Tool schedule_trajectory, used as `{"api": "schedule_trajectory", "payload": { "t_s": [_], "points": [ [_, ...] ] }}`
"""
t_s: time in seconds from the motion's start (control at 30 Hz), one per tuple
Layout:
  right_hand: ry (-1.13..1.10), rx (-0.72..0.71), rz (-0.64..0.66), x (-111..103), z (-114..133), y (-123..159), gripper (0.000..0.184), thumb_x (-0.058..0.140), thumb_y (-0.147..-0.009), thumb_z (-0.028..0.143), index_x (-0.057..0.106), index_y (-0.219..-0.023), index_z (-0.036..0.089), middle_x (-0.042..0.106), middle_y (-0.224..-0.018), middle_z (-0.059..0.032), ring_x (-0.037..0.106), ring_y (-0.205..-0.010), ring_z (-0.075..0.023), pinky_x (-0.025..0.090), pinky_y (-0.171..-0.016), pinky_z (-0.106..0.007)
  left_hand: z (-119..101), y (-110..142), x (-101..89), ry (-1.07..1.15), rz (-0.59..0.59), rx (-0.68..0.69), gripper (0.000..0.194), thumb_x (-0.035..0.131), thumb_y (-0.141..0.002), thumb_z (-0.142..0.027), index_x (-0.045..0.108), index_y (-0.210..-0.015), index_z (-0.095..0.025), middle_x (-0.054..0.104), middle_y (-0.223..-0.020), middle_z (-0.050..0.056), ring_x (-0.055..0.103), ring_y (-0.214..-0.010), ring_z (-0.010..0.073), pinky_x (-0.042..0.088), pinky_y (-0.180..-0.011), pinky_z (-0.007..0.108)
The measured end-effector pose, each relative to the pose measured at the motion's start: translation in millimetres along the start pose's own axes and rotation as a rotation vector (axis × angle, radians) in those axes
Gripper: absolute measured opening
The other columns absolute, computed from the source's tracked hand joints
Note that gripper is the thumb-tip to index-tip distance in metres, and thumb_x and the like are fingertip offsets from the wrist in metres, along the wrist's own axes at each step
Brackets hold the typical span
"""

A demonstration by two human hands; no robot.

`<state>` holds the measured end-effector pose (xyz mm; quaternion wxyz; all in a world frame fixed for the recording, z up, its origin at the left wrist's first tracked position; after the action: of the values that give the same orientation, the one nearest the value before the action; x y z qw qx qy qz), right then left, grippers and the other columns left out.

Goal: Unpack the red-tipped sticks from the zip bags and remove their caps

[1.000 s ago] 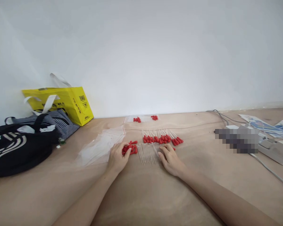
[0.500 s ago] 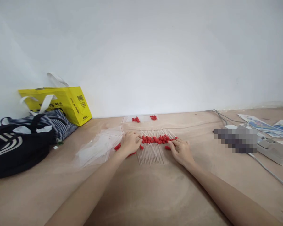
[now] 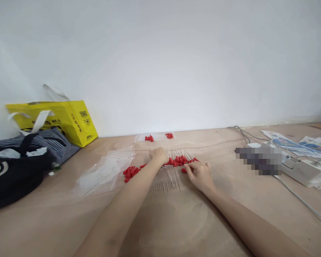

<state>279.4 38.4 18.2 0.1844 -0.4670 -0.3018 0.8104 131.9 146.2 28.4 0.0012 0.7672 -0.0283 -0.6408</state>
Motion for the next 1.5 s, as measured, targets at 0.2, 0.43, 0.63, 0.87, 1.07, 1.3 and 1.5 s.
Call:
{"api": "schedule_trajectory", "payload": {
  "t_s": [0.2,0.43,0.63,0.87,1.07,1.3,1.5],
  "points": [
    [-0.052,-0.026,-0.025,0.0,0.2,1.8,0.03,0.043,-0.082,0.031,0.063,-0.062,0.022,0.063,-0.064,-0.0014,0.054,-0.07,-0.0163,0.026,-0.068,-0.029,0.1,8.4,-25.7,-0.08,-0.1,-0.005,0.025,0.068,-0.058,-0.019,0.061,-0.081,-0.015,0.065,-0.085,0.014,0.058,-0.09,0.0294,0.04,-0.077,0.037],
    [-0.125,-0.267,-0.086,-4.5,24.9,6.5,0.031,0.045,-0.082,0.029,0.054,-0.11,0.021,0.058,-0.098,-0.0086,0.052,-0.088,-0.02,0.036,-0.075,-0.033,22.2,84.5,-46.9,-0.021,-0.184,0.384,0.012,0.046,-0.074,-0.018,0.051,-0.085,-0.02,0.062,-0.074,0.0,0.057,-0.073,0.0169,0.04,-0.066,0.027],
    [-0.025,-0.493,0.009,-3.1,64.5,19.5,0.025,0.044,-0.086,0.028,0.055,-0.108,0.026,0.062,-0.097,-0.005,0.049,-0.095,-0.0189,0.018,-0.092,-0.043,25.5,143.0,-31.4,0.045,-0.32,0.833,0.01,0.039,-0.081,-0.019,0.044,-0.072,-0.019,0.056,-0.07,0.001,0.051,-0.066,0.016,0.038,-0.065,0.029],
    [-0.007,-0.528,0.072,8.7,61.6,22.6,0.021,0.041,-0.086,0.022,0.063,-0.086,0.023,0.061,-0.06,0.0009,0.048,-0.068,-0.0135,0.019,-0.087,-0.04,42.1,106.1,-24.5,0.124,-0.238,0.768,0.012,0.04,-0.085,-0.023,0.051,-0.088,-0.02,0.059,-0.085,0.002,0.054,-0.08,0.0149,0.04,-0.073,0.027],
    [-0.042,-0.421,0.052,3.6,44.2,13.9,0.022,0.041,-0.086,0.023,0.063,-0.088,0.022,0.066,-0.074,-0.0018,0.051,-0.069,-0.0134,0.022,-0.086,-0.038,32.0,76.7,-9.6,-0.126,-0.204,0.776,0.008,0.052,-0.078,-0.024,0.059,-0.079,-0.021,0.059,-0.083,0.002,0.055,-0.079,0.0171,0.038,-0.072,0.028],
    [-0.063,-0.375,0.033,2.2,39.6,12.6,0.023,0.04,-0.086,0.024,0.063,-0.088,0.022,0.066,-0.071,-0.0014,0.052,-0.067,-0.013,0.023,-0.087,-0.037,66.5,68.3,-35.3,-0.174,-0.34,0.638,0.019,0.042,-0.083,-0.024,0.06,-0.077,-0.02,0.062,-0.083,0.005,0.054,-0.083,0.0204,0.034,-0.076,0.034],
    [-0.091,-0.374,0.04,2.7,40.7,12.7,0.02,0.043,-0.085,0.023,0.062,-0.092,0.023,0.067,-0.073,-0.0002,0.053,-0.068,-0.0121,0.021,-0.087,-0.037,104.6,68.9,-42.7,-0.133,-0.351,0.55,0.016,0.045,-0.081,-0.027,0.059,-0.079,-0.021,0.064,-0.079,0.002,0.056,-0.075,0.0187,0.037,-0.069,0.032]
  ]
}}
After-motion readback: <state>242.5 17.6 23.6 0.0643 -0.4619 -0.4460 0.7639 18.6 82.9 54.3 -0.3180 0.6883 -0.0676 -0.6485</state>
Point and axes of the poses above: each hand's wrist, its own y-axis away from the middle knuckle, its own x-axis out of the palm, z = x × y, the point moved 7 cm from there along -y, towards the middle knuckle
